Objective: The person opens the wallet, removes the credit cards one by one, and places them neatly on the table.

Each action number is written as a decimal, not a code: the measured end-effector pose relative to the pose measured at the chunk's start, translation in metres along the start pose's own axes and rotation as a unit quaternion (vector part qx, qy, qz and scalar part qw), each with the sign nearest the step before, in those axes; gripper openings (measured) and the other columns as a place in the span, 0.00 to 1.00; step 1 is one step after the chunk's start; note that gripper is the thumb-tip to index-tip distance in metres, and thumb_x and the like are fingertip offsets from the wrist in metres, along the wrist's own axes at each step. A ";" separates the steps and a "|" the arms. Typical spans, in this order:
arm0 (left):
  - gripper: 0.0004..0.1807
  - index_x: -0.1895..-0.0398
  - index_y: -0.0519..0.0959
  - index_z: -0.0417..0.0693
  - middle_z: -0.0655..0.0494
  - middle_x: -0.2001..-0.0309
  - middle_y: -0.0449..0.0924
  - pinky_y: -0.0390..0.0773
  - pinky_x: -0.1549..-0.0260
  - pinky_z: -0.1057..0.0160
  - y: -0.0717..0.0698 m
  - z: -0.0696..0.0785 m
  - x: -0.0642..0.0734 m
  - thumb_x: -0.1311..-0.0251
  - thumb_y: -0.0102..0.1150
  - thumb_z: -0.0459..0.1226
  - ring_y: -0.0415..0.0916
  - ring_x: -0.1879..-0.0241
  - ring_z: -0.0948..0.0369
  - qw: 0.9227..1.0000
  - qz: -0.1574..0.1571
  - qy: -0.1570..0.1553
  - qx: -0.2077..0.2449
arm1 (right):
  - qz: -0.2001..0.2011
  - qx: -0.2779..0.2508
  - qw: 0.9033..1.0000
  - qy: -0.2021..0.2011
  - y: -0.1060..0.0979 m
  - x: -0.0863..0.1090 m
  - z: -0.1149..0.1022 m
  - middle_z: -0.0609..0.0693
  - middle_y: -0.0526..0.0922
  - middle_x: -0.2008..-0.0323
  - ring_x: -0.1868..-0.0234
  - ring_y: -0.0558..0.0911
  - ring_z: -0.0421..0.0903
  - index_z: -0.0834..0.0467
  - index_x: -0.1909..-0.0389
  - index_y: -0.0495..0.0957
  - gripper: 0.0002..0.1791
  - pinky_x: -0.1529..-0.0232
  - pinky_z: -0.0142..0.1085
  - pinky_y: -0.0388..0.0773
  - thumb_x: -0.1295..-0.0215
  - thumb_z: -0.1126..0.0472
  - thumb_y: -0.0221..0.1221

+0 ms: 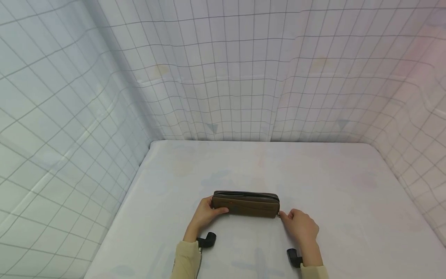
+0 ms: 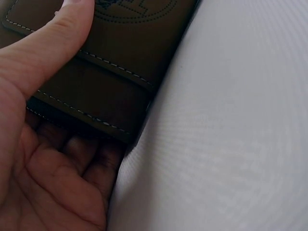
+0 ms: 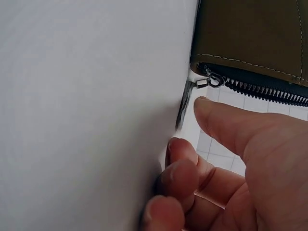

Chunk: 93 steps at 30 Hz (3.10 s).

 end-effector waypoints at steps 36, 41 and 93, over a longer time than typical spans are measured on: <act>0.16 0.57 0.82 0.40 0.57 0.67 0.83 0.73 0.59 0.63 0.000 -0.002 -0.001 0.51 0.72 0.33 0.77 0.66 0.64 1.000 0.001 -0.006 0.008 | 0.168 -0.292 0.918 -0.211 -0.050 0.002 -0.081 0.46 0.76 0.59 0.56 0.70 0.41 0.55 0.68 0.79 0.06 0.65 0.33 0.66 0.40 0.58 0.66; 0.16 0.57 0.82 0.40 0.57 0.66 0.83 0.74 0.59 0.62 0.000 -0.008 -0.003 0.51 0.72 0.34 0.77 0.65 0.63 1.000 0.003 0.000 0.003 | 0.141 -0.286 0.926 -0.204 -0.039 -0.002 -0.080 0.47 0.75 0.58 0.57 0.68 0.41 0.54 0.70 0.80 0.08 0.65 0.36 0.63 0.40 0.54 0.65; 0.24 0.34 0.62 0.30 0.37 0.31 0.55 0.70 0.48 0.60 -0.005 0.023 0.007 0.33 0.47 0.24 0.63 0.40 0.43 0.982 -0.044 0.131 0.132 | -0.060 -0.345 0.927 -0.132 0.011 -0.008 -0.056 0.57 0.68 0.42 0.48 0.71 0.57 0.43 0.34 0.66 0.32 0.57 0.45 0.71 0.39 0.48 0.64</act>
Point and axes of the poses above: each hand's wrist, its own x-axis away from the middle knuckle, its own y-axis out of the palm, z = x × y, the point moved 10 cm from there along -x, towards the middle knuckle
